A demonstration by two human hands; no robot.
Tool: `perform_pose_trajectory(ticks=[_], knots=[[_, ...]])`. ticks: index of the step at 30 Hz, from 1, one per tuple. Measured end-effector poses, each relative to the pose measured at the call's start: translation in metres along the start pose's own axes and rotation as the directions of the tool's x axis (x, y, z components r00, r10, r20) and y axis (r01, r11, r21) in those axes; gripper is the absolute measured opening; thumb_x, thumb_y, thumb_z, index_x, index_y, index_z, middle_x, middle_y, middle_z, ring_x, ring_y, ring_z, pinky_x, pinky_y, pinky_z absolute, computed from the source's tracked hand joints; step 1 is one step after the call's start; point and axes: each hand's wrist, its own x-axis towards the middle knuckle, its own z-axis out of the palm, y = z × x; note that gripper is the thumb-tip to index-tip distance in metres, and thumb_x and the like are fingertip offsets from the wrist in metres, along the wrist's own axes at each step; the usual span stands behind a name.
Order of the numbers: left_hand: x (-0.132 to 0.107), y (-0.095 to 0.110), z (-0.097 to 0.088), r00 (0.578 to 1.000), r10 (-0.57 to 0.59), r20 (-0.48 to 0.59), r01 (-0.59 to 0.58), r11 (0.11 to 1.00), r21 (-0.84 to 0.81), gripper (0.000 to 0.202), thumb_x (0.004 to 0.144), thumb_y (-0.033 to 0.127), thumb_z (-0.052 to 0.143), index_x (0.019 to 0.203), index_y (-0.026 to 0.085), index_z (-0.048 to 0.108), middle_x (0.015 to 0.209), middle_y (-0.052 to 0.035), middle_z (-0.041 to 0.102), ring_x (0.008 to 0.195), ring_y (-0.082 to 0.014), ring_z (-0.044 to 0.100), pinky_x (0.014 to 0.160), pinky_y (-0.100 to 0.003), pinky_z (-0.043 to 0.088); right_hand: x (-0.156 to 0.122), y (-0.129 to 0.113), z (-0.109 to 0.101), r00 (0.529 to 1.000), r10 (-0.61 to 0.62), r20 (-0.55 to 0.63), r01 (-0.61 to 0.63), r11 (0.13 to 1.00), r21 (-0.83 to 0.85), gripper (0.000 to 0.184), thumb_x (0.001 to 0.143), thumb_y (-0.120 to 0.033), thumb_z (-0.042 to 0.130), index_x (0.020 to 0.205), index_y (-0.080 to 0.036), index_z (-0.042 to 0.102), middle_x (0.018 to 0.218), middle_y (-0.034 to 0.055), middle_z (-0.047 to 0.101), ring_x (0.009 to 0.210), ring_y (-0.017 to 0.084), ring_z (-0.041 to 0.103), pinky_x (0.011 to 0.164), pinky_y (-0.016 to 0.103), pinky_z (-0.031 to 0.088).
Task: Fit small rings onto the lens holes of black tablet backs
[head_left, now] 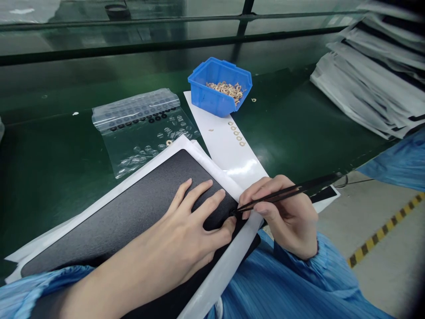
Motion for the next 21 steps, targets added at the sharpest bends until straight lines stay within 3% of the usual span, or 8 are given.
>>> perform_pose_trajectory(ticks=[8, 14, 17, 21], knots=[[-0.001, -0.001, -0.001, 1.000, 0.008, 0.030, -0.008, 1.000, 0.006, 0.035, 0.093, 0.014, 0.037, 0.123, 0.028, 0.049, 0.130, -0.0114, 0.037, 0.130, -0.0353, 0.027, 0.099, -0.067, 0.032, 0.000, 0.000, 0.001, 0.999, 0.006, 0.034, -0.006, 1.000, 0.010, 0.008, 0.086, -0.014, 0.056, 0.092, -0.019, 0.056, 0.083, 0.0032, 0.062, 0.069, 0.014, 0.063, 0.061, 0.029, 0.053], [0.001, -0.001, -0.003, 0.999, 0.018, 0.051, -0.018, 1.000, -0.010, 0.037, 0.093, 0.014, 0.037, 0.125, 0.029, 0.047, 0.130, -0.0118, 0.037, 0.130, -0.0369, 0.028, 0.097, -0.069, 0.032, 0.003, -0.008, -0.002, 0.995, -0.022, -0.093, 0.038, 0.985, 0.166, 0.008, 0.089, -0.015, 0.051, 0.092, -0.019, 0.058, 0.080, 0.0030, 0.059, 0.064, 0.014, 0.064, 0.052, 0.029, 0.055], [0.000, -0.002, -0.002, 0.998, 0.014, 0.056, -0.013, 1.000, -0.016, 0.037, 0.093, 0.015, 0.037, 0.126, 0.029, 0.046, 0.132, -0.0120, 0.037, 0.131, -0.0380, 0.026, 0.098, -0.069, 0.030, 0.033, -0.015, -0.007, 0.992, -0.093, -0.079, 0.097, 0.994, 0.046, 0.003, 0.087, -0.019, 0.055, 0.087, -0.020, 0.058, 0.078, 0.0025, 0.061, 0.062, 0.015, 0.065, 0.053, 0.029, 0.055], [-0.002, 0.000, -0.001, 0.998, 0.010, 0.055, -0.009, 1.000, -0.019, 0.033, 0.092, 0.018, 0.040, 0.123, 0.028, 0.047, 0.134, -0.0131, 0.037, 0.132, -0.0389, 0.025, 0.099, -0.068, 0.028, 0.106, -0.006, 0.002, 0.988, -0.143, 0.065, 0.150, 0.980, -0.134, 0.010, 0.082, -0.023, 0.062, 0.074, -0.018, 0.058, 0.071, 0.0009, 0.063, 0.060, 0.016, 0.067, 0.056, 0.027, 0.056]])
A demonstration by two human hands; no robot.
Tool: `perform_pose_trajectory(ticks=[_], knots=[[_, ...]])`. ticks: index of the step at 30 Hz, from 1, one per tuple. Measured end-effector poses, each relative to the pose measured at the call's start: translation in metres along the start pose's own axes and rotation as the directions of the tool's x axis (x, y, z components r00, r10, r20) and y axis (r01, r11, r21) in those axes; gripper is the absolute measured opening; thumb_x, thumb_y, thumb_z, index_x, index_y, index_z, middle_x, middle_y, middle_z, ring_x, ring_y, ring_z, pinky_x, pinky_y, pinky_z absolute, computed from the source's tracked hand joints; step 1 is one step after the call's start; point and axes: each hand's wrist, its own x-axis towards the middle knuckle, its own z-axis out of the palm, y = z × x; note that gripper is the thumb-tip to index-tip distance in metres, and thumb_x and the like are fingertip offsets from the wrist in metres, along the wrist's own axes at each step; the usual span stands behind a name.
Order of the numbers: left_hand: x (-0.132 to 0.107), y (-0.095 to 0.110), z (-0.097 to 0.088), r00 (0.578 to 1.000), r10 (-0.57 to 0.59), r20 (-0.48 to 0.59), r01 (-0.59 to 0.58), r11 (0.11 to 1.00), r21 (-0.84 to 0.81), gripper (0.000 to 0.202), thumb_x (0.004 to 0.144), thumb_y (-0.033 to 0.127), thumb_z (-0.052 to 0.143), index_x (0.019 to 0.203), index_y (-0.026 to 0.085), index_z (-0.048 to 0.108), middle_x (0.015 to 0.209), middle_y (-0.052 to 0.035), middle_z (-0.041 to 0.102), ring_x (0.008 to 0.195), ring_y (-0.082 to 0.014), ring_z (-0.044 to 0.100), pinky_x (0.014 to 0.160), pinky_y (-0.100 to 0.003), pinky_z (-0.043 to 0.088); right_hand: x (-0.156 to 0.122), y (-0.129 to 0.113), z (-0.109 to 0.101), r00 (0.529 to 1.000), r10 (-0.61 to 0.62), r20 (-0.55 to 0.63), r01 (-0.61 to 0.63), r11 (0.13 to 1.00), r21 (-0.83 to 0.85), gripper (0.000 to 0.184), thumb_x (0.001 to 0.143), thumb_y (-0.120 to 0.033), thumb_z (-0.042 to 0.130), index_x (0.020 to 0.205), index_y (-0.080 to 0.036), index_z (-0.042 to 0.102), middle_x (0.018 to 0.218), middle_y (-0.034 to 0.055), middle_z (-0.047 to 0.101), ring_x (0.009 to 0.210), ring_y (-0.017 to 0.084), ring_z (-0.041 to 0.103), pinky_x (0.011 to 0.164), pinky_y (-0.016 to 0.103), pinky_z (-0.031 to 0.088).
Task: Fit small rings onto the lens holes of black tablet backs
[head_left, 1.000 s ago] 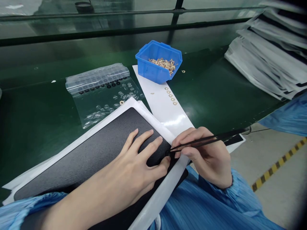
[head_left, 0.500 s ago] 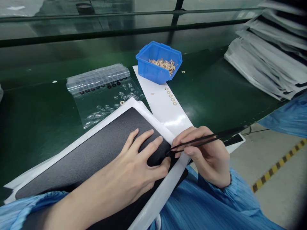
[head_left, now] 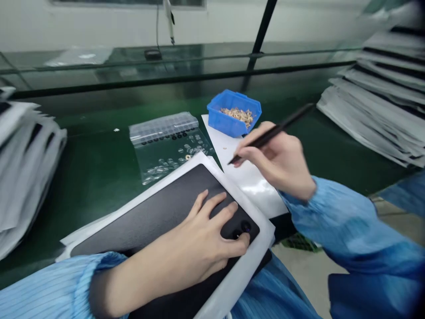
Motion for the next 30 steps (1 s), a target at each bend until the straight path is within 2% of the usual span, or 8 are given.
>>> perform_pose_trajectory(ticks=[5, 9, 14, 18, 20, 23, 26, 30], knots=[[0.001, 0.000, -0.001, 1.000, 0.001, -0.012, -0.001, 0.999, 0.035, 0.032, 0.093, 0.021, 0.039, 0.123, 0.028, 0.046, 0.133, -0.0122, 0.039, 0.130, -0.0365, 0.030, 0.101, -0.065, 0.030, 0.073, 0.046, 0.044, 0.989, 0.065, 0.132, -0.056, 0.996, -0.070, 0.013, 0.079, -0.023, 0.062, 0.071, -0.017, 0.055, 0.066, 0.0020, 0.065, 0.061, 0.018, 0.068, 0.059, 0.028, 0.056], [0.000, 0.001, 0.000, 1.000, 0.001, -0.025, 0.001, 0.998, 0.065, 0.031, 0.094, 0.025, 0.039, 0.124, 0.029, 0.047, 0.134, -0.0106, 0.038, 0.130, -0.0354, 0.030, 0.103, -0.064, 0.029, 0.083, 0.074, 0.069, 0.982, 0.040, 0.186, -0.013, 0.990, -0.142, 0.013, 0.077, -0.020, 0.062, 0.066, -0.017, 0.055, 0.059, 0.0027, 0.063, 0.060, 0.019, 0.066, 0.062, 0.029, 0.054], [0.000, 0.004, -0.001, 1.000, -0.010, -0.017, 0.012, 0.998, 0.065, 0.031, 0.093, 0.028, 0.042, 0.123, 0.031, 0.048, 0.133, -0.0080, 0.040, 0.129, -0.0328, 0.031, 0.103, -0.062, 0.029, 0.076, 0.070, 0.057, 0.983, -0.003, 0.182, 0.039, 0.980, -0.197, 0.017, 0.078, -0.031, 0.060, 0.071, -0.016, 0.056, 0.077, 0.0070, 0.065, 0.071, 0.019, 0.065, 0.068, 0.029, 0.052], [0.002, -0.004, -0.005, 0.992, -0.074, -0.101, 0.078, 0.996, 0.036, 0.030, 0.091, 0.026, 0.046, 0.121, 0.030, 0.050, 0.130, -0.0072, 0.043, 0.128, -0.0295, 0.032, 0.106, -0.050, 0.033, 0.063, 0.052, 0.029, 0.981, 0.020, 0.191, 0.025, 0.973, -0.231, 0.029, 0.087, -0.042, 0.046, 0.077, -0.016, 0.055, 0.074, 0.0058, 0.065, 0.067, 0.016, 0.062, 0.066, 0.027, 0.048], [0.002, -0.017, -0.005, 0.962, -0.184, -0.199, 0.189, 0.982, 0.004, 0.035, 0.089, 0.023, 0.048, 0.123, 0.027, 0.047, 0.131, -0.0083, 0.043, 0.128, -0.0287, 0.030, 0.106, -0.047, 0.033, 0.052, 0.048, 0.020, 0.969, 0.064, 0.237, -0.001, 0.967, -0.256, 0.031, 0.088, -0.041, 0.043, 0.072, -0.016, 0.055, 0.063, 0.0027, 0.061, 0.057, 0.014, 0.057, 0.060, 0.025, 0.044], [-0.001, -0.041, 0.000, 0.850, -0.390, -0.355, 0.399, 0.916, -0.051, 0.038, 0.088, 0.022, 0.049, 0.125, 0.022, 0.042, 0.129, -0.0104, 0.044, 0.125, -0.0269, 0.032, 0.106, -0.048, 0.032, 0.036, 0.048, 0.018, 0.948, 0.134, 0.289, -0.045, 0.954, -0.295, 0.031, 0.084, -0.037, 0.048, 0.062, -0.016, 0.054, 0.056, 0.0013, 0.056, 0.053, 0.013, 0.050, 0.055, 0.024, 0.036], [-0.005, -0.060, 0.004, 0.747, -0.515, -0.420, 0.542, 0.838, -0.063, 0.037, 0.090, 0.029, 0.047, 0.123, 0.016, 0.039, 0.123, -0.0142, 0.045, 0.119, -0.0283, 0.037, 0.101, -0.052, 0.034, 0.028, 0.047, 0.023, 0.905, 0.187, 0.382, -0.074, 0.953, -0.292, 0.038, 0.080, -0.040, 0.053, 0.052, -0.017, 0.048, 0.047, -0.0006, 0.049, 0.046, 0.011, 0.042, 0.049, 0.024, 0.029], [-0.008, -0.065, 0.004, 0.703, -0.575, -0.417, 0.615, 0.787, -0.049, 0.040, 0.092, 0.035, 0.043, 0.125, 0.011, 0.039, 0.117, -0.0155, 0.048, 0.115, -0.0290, 0.041, 0.094, -0.053, 0.040, 0.024, 0.040, 0.027, 0.825, 0.138, 0.548, -0.023, 0.977, -0.211, 0.040, 0.077, -0.044, 0.057, 0.049, -0.016, 0.047, 0.044, -0.0041, 0.038, 0.045, 0.008, 0.035, 0.046, 0.023, 0.024]])
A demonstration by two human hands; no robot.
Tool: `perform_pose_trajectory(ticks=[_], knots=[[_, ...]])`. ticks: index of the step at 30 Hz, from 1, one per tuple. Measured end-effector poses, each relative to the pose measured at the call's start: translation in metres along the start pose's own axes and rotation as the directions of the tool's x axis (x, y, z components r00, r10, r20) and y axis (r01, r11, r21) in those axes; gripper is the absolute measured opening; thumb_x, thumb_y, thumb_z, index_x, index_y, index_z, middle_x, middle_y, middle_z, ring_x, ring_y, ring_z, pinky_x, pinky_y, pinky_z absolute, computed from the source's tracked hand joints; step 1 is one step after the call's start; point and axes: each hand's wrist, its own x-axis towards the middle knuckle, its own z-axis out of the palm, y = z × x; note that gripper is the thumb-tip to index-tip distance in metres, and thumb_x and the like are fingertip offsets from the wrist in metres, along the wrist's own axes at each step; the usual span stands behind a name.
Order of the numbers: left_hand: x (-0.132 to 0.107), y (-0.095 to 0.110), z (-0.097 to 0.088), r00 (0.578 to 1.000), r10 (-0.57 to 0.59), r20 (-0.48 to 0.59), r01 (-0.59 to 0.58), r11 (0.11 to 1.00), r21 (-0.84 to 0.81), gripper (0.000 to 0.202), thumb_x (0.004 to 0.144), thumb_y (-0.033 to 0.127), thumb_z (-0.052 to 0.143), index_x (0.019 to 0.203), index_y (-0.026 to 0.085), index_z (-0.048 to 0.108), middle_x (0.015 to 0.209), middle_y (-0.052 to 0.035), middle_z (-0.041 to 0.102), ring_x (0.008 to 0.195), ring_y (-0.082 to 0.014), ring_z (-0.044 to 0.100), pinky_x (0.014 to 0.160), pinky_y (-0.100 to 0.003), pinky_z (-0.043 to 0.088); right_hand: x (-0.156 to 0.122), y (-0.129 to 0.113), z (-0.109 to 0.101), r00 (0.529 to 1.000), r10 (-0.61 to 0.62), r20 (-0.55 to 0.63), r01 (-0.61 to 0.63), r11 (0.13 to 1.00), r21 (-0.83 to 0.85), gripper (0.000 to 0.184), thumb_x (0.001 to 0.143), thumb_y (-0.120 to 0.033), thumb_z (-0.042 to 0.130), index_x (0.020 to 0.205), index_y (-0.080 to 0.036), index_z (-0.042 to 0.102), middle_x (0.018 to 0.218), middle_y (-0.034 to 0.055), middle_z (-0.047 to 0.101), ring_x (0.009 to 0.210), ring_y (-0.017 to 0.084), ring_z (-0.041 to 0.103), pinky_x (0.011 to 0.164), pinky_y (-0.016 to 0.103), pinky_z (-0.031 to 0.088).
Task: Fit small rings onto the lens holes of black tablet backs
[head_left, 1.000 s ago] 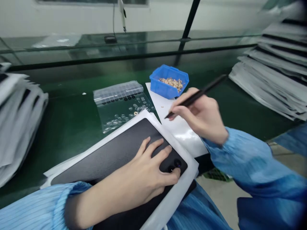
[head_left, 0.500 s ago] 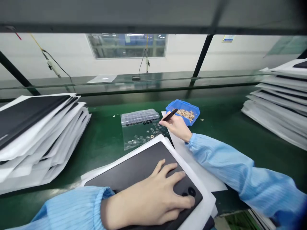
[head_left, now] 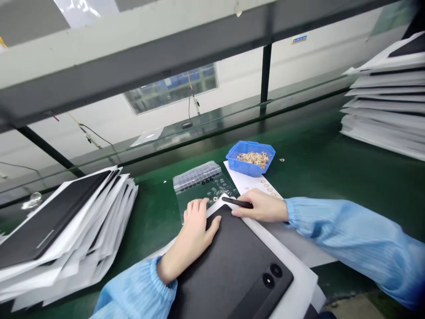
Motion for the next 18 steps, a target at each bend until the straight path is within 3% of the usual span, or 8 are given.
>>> perform_pose_trajectory(ticks=[3, 6, 8, 11, 15, 18], knots=[[0.000, 0.005, -0.006, 1.000, -0.018, 0.004, 0.018, 1.000, -0.002, 0.037, 0.094, 0.037, 0.041, 0.121, 0.013, 0.046, 0.110, -0.0121, 0.051, 0.109, -0.0262, 0.045, 0.091, -0.049, 0.043, -0.003, -0.006, -0.001, 0.998, -0.066, -0.008, 0.066, 0.997, 0.040, 0.037, 0.081, -0.043, 0.051, 0.056, -0.016, 0.048, 0.051, -0.0043, 0.037, 0.050, 0.008, 0.035, 0.049, 0.022, 0.025], [0.000, 0.013, -0.014, 0.999, -0.042, 0.001, 0.042, 0.999, -0.010, 0.031, 0.094, 0.039, 0.038, 0.095, 0.015, 0.058, 0.100, -0.0091, 0.051, 0.101, -0.0233, 0.048, 0.090, -0.045, 0.044, -0.007, -0.011, 0.002, 0.998, -0.002, -0.066, 0.015, 0.979, 0.201, 0.037, 0.083, -0.047, 0.047, 0.063, -0.016, 0.049, 0.056, -0.0029, 0.041, 0.054, 0.010, 0.038, 0.051, 0.023, 0.030], [0.000, 0.019, -0.017, 0.997, -0.075, -0.007, 0.075, 0.997, -0.004, 0.034, 0.094, 0.041, 0.039, 0.080, 0.015, 0.057, 0.095, -0.0089, 0.050, 0.097, -0.0233, 0.048, 0.089, -0.045, 0.043, -0.010, -0.016, 0.006, 0.999, 0.051, 0.007, -0.050, 0.927, 0.372, 0.035, 0.082, -0.048, 0.049, 0.074, -0.015, 0.055, 0.066, 0.0001, 0.051, 0.062, 0.013, 0.046, 0.058, 0.025, 0.038], [0.000, 0.025, -0.022, 0.991, -0.137, 0.011, 0.137, 0.991, -0.004, 0.036, 0.092, 0.043, 0.040, 0.076, 0.015, 0.053, 0.089, -0.0087, 0.052, 0.087, -0.0220, 0.050, 0.082, -0.041, 0.045, -0.014, -0.021, 0.014, 0.991, 0.078, 0.111, -0.128, 0.821, 0.556, 0.033, 0.073, -0.048, 0.063, 0.082, -0.017, 0.053, 0.076, 0.0017, 0.055, 0.071, 0.017, 0.051, 0.064, 0.028, 0.044], [0.000, 0.023, -0.044, 0.976, -0.188, 0.106, 0.196, 0.978, -0.070, 0.043, 0.092, 0.053, 0.035, 0.083, 0.016, 0.053, 0.073, -0.0027, 0.057, 0.063, -0.0146, 0.052, 0.060, -0.028, 0.042, -0.018, -0.020, 0.012, 0.982, 0.175, -0.071, -0.089, 0.761, 0.642, 0.042, 0.067, -0.046, 0.069, 0.067, -0.022, 0.035, 0.064, -0.0017, 0.041, 0.058, 0.014, 0.042, 0.052, 0.026, 0.040], [0.002, 0.010, -0.071, 0.963, -0.183, 0.196, 0.208, 0.972, -0.113, 0.049, 0.087, 0.063, 0.038, 0.079, 0.017, 0.055, 0.064, 0.0019, 0.056, 0.054, -0.0110, 0.048, 0.049, -0.023, 0.034, -0.017, -0.007, -0.006, 0.929, 0.274, -0.248, -0.069, 0.787, 0.613, 0.043, 0.070, -0.046, 0.068, 0.065, -0.023, 0.031, 0.061, -0.0010, 0.036, 0.053, 0.014, 0.039, 0.047, 0.027, 0.037]])
